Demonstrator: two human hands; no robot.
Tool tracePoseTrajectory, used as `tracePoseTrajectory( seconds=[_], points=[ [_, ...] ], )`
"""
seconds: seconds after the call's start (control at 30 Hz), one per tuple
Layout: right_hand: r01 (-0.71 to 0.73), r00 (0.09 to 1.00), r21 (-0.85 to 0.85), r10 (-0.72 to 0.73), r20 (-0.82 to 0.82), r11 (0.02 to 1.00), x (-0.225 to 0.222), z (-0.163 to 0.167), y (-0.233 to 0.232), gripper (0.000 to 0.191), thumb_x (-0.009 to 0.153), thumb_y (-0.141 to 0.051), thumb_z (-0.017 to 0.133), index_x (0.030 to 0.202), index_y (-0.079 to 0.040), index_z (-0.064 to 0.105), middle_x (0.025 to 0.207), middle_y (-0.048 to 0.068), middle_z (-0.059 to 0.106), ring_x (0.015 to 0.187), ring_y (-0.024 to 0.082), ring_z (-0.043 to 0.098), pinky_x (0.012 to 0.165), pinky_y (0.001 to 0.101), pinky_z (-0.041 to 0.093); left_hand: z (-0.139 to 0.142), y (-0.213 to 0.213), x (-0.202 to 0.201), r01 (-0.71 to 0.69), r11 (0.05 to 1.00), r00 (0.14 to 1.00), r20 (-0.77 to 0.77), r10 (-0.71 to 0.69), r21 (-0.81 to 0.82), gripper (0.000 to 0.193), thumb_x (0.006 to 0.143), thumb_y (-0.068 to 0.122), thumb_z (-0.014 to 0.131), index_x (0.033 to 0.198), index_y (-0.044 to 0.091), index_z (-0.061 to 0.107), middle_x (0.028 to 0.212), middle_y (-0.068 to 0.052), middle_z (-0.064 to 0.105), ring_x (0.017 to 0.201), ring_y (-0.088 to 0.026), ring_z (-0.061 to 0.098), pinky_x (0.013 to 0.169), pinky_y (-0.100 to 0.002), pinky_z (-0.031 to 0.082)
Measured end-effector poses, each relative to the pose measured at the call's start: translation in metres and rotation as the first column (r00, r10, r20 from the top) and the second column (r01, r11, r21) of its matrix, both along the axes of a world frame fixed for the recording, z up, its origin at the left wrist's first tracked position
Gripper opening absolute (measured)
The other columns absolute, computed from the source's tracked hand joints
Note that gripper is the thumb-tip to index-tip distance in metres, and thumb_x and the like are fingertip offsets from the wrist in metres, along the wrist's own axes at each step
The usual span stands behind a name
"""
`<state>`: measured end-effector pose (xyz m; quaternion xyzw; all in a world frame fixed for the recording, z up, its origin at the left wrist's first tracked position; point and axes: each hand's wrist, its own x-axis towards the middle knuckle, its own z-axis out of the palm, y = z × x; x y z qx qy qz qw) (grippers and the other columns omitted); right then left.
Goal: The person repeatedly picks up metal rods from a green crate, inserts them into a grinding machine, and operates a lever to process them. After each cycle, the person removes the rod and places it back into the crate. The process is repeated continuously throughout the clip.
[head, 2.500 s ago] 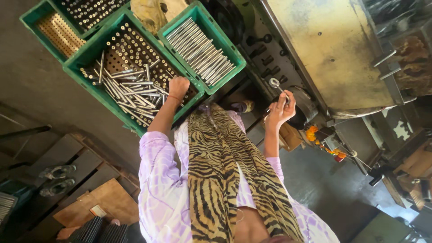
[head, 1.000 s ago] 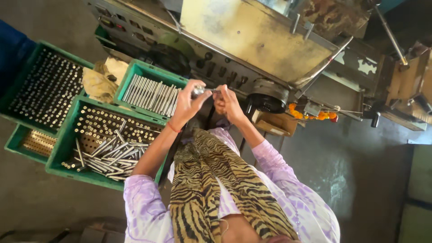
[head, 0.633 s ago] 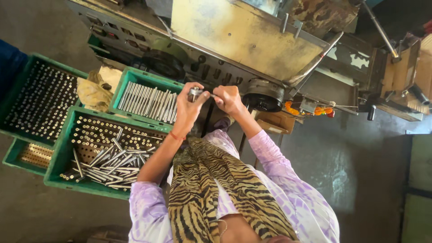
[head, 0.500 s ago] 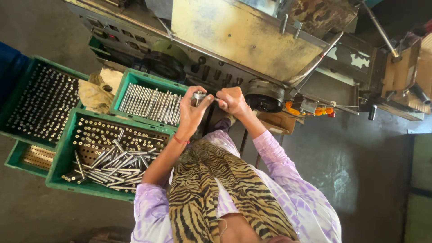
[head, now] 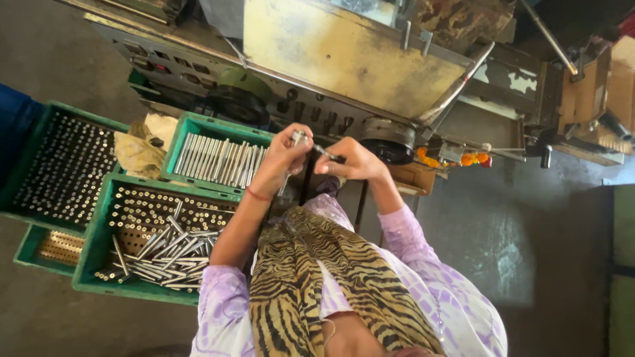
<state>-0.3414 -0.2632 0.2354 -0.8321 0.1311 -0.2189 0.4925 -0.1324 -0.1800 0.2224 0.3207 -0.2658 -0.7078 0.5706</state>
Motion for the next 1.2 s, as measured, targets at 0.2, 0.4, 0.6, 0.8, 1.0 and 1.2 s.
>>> tracePoseTrajectory(
  seconds=[0.2, 0.4, 0.6, 0.8, 1.0, 1.2],
  points=[
    [-0.100, 0.989, 0.168, 0.079, 0.129, 0.981, -0.022, 0.031, -0.002, 0.016, 0.086, -0.013, 0.082, 0.085, 0.001, 0.075, 0.078, 0.012, 0.075, 0.068, 0.017, 0.070, 0.060, 0.0304, 0.051, 0.014, 0.014, -0.026, -0.164, 0.976, 0.986, 0.004, 0.166, -0.140, 0.019, 0.094, 0.000, 0.067, 0.108, 0.011, 0.059, 0.071, 0.006, 0.055, 0.049, 0.000, 0.039, 0.042, -0.020, 0.027],
    [-0.112, 0.984, 0.254, 0.071, 0.165, 0.961, -0.030, -0.012, -0.017, 0.033, 0.086, -0.014, 0.079, 0.064, -0.001, 0.058, 0.060, 0.005, 0.062, 0.050, 0.013, 0.054, 0.049, 0.0308, 0.034, 0.019, 0.018, -0.038, -0.212, 0.973, 0.963, 0.151, 0.223, -0.089, 0.016, 0.095, 0.001, 0.072, 0.105, 0.008, 0.061, 0.069, 0.008, 0.051, 0.049, 0.000, 0.040, 0.041, -0.021, 0.027],
    [-0.229, 0.895, 0.692, -0.131, 0.427, 0.685, -0.014, -0.075, -0.001, 0.041, 0.093, -0.009, 0.077, 0.063, -0.008, 0.049, 0.058, -0.003, 0.052, 0.049, 0.011, 0.041, 0.048, 0.0317, 0.027, -0.003, 0.007, -0.034, -0.232, 0.972, 0.921, 0.312, 0.236, -0.050, 0.015, 0.092, 0.005, 0.076, 0.099, 0.009, 0.064, 0.064, 0.009, 0.049, 0.045, 0.000, 0.040, 0.038, -0.021, 0.028],
    [-0.146, 0.940, 0.474, -0.027, 0.339, 0.868, -0.016, -0.060, 0.013, 0.032, 0.092, -0.012, 0.076, 0.069, 0.000, 0.056, 0.062, -0.002, 0.050, 0.054, 0.013, 0.040, 0.050, 0.0339, 0.028, -0.019, 0.017, -0.031, -0.244, 0.931, 0.897, 0.303, 0.323, -0.270, 0.012, 0.101, 0.007, 0.074, 0.107, 0.008, 0.064, 0.074, 0.010, 0.048, 0.058, 0.001, 0.038, 0.047, -0.020, 0.025],
    [0.379, 0.925, -0.104, -0.373, 0.073, 0.919, 0.002, -0.052, 0.032, 0.035, 0.096, -0.021, 0.076, 0.072, -0.003, 0.060, 0.062, 0.008, 0.051, 0.053, 0.023, 0.045, 0.049, 0.0362, 0.036, -0.070, 0.013, -0.014, -0.218, 0.962, 0.975, 0.005, 0.220, 0.164, 0.011, 0.098, 0.019, 0.066, 0.105, 0.013, 0.060, 0.061, 0.009, 0.041, 0.044, -0.001, 0.029, 0.037, -0.019, 0.021],
    [0.539, 0.827, -0.290, -0.561, 0.008, 0.791, -0.010, -0.097, 0.056, 0.039, 0.092, -0.024, 0.078, 0.066, -0.004, 0.056, 0.056, 0.013, 0.051, 0.047, 0.031, 0.049, 0.047, 0.0395, 0.040, -0.165, 0.045, 0.046, -0.414, 0.761, 0.621, -0.457, 0.638, 0.500, 0.031, 0.103, 0.027, 0.062, 0.078, 0.019, 0.044, 0.062, 0.009, 0.031, 0.046, -0.002, 0.025, 0.037, -0.018, 0.021]
  ],
)
